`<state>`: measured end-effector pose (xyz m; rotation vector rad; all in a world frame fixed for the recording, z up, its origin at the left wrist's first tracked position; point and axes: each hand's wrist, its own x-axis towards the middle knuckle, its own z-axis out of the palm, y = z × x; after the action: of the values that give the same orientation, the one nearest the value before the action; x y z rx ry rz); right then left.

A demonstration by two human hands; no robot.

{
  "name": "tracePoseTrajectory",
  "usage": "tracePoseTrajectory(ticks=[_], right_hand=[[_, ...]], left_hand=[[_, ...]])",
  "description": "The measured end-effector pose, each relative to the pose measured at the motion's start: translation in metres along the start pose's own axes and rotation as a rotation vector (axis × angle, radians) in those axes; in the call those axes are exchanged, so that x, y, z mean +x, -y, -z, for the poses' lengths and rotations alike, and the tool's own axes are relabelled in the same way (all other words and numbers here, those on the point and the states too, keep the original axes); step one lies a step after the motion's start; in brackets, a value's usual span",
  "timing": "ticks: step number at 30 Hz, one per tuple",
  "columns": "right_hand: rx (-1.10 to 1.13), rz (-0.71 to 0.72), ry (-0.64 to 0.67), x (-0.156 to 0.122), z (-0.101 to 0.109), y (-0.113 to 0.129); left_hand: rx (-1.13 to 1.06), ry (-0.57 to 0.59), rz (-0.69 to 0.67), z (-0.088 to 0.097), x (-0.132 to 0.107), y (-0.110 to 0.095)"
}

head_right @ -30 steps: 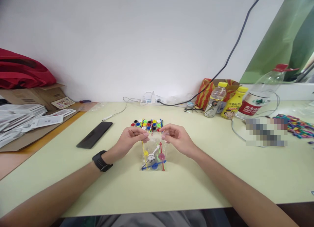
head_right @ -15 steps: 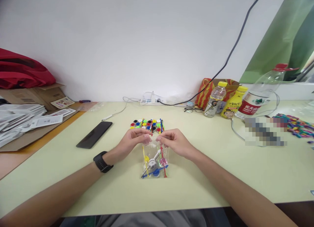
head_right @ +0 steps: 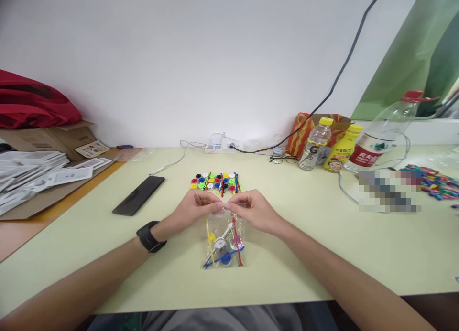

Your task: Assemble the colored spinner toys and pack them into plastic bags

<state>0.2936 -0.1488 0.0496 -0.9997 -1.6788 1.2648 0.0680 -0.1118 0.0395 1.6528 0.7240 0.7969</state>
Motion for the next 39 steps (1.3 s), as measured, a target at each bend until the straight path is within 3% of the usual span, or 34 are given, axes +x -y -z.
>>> tracePoseTrajectory(ticks=[6,15,25,39], right_hand=[[-0.013,-0.020,-0.022,0.002,0.005,-0.004],[-0.066,-0.021,-0.035,0.004,0.028,-0.005],[-0.035,-0.005,-0.052,0.002,0.027,-0.003],[-0.007,-0.004,-0.018,0.004,0.029,-0.011]], left_hand=[[0.041,0.004,-0.002,0.005,0.001,-0.001],[0.161,0.013,0.047,0.025,0.007,-0.007],[0.084,0.002,0.066,0.017,0.004,-0.002],[0.035,0.038,0.053,0.019,0.005,-0.006]])
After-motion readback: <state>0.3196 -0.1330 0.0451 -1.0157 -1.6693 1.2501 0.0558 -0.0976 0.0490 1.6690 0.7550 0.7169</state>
